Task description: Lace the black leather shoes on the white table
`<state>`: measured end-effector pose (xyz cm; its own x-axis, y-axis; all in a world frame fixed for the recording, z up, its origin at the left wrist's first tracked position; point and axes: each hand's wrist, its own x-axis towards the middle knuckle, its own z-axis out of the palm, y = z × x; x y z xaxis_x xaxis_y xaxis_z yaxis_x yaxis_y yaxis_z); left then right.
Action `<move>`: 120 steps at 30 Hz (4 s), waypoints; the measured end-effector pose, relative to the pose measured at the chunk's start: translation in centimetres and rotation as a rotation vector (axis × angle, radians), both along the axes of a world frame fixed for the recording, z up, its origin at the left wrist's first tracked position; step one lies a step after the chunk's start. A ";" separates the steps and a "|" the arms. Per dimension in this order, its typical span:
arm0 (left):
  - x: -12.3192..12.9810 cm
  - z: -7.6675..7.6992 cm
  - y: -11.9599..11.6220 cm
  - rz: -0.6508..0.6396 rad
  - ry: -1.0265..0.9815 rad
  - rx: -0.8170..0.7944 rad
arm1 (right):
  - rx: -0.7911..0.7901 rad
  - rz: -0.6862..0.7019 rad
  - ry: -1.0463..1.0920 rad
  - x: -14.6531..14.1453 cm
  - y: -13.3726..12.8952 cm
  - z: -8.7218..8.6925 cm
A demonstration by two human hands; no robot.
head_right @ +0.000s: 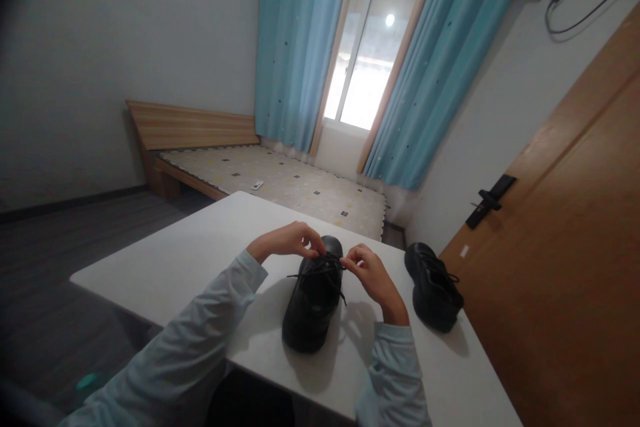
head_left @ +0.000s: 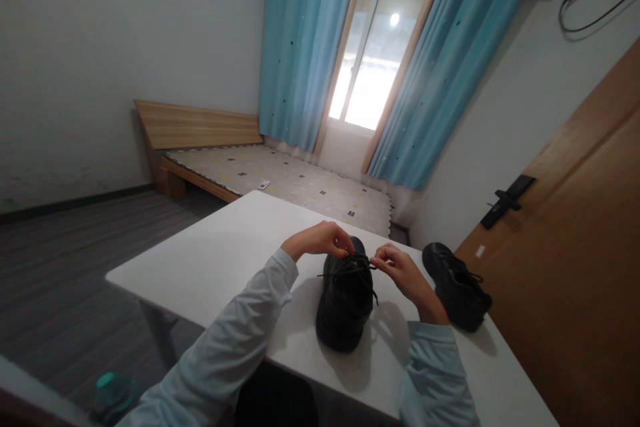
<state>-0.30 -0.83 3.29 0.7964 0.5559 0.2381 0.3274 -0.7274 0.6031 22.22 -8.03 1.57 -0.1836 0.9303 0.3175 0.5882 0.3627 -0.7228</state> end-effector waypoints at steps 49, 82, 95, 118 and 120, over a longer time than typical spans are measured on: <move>2.0 -1.5 -0.2 0.011 -0.009 0.055 | -0.022 -0.036 -0.020 -2.2 1.1 -1.3; -0.6 -1.7 1.7 0.014 0.177 -0.104 | -0.205 -0.090 0.228 -0.3 0.9 -2.1; -0.4 -2.2 2.2 0.174 -0.035 -0.223 | -0.262 -0.148 0.275 0.1 0.1 -0.5; -1.0 -0.5 0.7 -0.161 -0.205 -0.610 | -0.496 0.319 0.055 2.0 -1.1 -0.1; -0.8 -0.3 0.7 -0.113 -0.278 -0.559 | -0.455 0.269 0.139 1.9 -1.1 0.2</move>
<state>-1.13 -0.14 2.97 0.8074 0.5726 0.1425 0.0440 -0.2992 0.9532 24.13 -9.13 1.76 -0.4190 0.9054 -0.0682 0.4060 0.1197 -0.9060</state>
